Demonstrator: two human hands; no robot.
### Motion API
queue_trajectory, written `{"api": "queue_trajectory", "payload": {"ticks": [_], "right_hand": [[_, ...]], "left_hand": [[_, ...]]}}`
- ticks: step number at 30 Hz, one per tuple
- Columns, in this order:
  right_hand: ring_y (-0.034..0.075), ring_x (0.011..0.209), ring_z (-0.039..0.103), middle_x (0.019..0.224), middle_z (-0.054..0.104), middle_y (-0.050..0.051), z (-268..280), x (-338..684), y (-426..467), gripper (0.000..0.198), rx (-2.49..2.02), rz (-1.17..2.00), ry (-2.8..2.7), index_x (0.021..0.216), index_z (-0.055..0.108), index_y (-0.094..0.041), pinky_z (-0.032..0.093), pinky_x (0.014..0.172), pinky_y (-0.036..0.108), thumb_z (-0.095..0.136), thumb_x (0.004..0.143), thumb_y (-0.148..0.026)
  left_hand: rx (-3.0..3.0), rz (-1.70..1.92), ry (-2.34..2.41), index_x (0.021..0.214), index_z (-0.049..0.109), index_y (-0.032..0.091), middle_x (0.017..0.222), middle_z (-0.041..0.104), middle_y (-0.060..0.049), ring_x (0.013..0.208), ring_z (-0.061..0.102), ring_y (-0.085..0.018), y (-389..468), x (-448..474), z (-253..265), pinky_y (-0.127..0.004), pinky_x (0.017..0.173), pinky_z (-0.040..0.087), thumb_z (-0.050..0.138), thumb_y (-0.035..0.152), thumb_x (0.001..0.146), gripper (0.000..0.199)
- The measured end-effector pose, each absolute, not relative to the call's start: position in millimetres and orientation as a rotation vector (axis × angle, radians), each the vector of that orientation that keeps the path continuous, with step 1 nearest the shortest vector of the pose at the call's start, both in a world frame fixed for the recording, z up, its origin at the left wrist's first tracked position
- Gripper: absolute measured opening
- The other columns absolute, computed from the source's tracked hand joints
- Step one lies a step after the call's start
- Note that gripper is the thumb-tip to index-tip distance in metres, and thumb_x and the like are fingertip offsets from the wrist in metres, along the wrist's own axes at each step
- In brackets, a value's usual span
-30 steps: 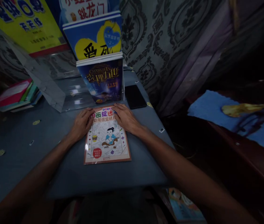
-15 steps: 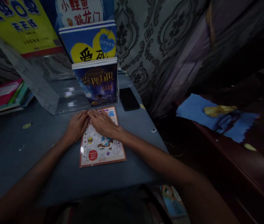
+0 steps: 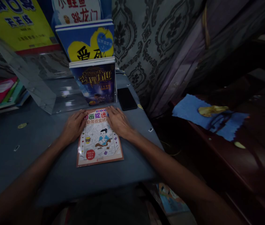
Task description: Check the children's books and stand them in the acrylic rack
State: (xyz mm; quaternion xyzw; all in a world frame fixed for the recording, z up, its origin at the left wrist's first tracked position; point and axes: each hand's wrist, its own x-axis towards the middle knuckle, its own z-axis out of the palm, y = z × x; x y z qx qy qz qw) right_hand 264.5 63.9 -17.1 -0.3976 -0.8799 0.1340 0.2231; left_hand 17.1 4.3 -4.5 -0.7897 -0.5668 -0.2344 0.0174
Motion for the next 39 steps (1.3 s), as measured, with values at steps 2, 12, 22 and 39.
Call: {"api": "queue_trajectory", "payload": {"ticks": [2,12,22,39], "right_hand": [[0.031,0.146,0.045,0.152,0.053,0.020,-17.7,268.5,64.5,0.051,-1.102,0.393,-2.418,0.149,0.046,-0.010,0.036,0.121,0.058,0.038,0.102,-0.028],[0.027,0.150,0.039,0.157,0.048,0.017,-19.1,268.5,65.4,0.053,-1.008,0.502,-2.418,0.152,0.044,-0.013,0.035,0.123,0.055,0.037,0.101,-0.025],[0.024,0.142,0.050,0.152,0.055,0.010,-13.7,275.9,77.1,0.052,-0.975,0.629,-2.417,0.153,0.042,-0.018,0.039,0.120,0.048,0.035,0.102,-0.021],[0.027,0.150,0.039,0.160,0.044,0.014,-10.2,278.2,77.7,0.052,-1.014,0.656,-2.442,0.151,0.044,-0.015,0.033,0.122,0.049,0.046,0.100,-0.024]], "left_hand": [[-2.448,-0.725,-1.752,0.123,0.062,0.016,0.137,0.064,-0.015,0.130,0.058,-0.029,4.4,17.2,-4.8,-0.052,0.111,0.047,0.039,0.030,0.104,0.033],[-2.469,-0.683,-1.777,0.125,0.062,0.017,0.138,0.063,-0.017,0.132,0.057,-0.030,3.0,11.4,-2.4,-0.053,0.110,0.048,0.038,0.033,0.104,0.035],[-2.475,-0.502,-1.769,0.125,0.063,0.015,0.137,0.064,-0.017,0.126,0.061,-0.031,1.0,28.3,8.7,-0.054,0.108,0.049,0.040,0.019,0.099,0.035],[-3.106,-0.473,-1.187,0.135,0.065,0.026,0.150,0.056,-0.012,0.143,0.048,-0.027,-55.9,96.0,17.1,-0.058,0.122,0.028,0.045,0.021,0.102,0.039]]}}
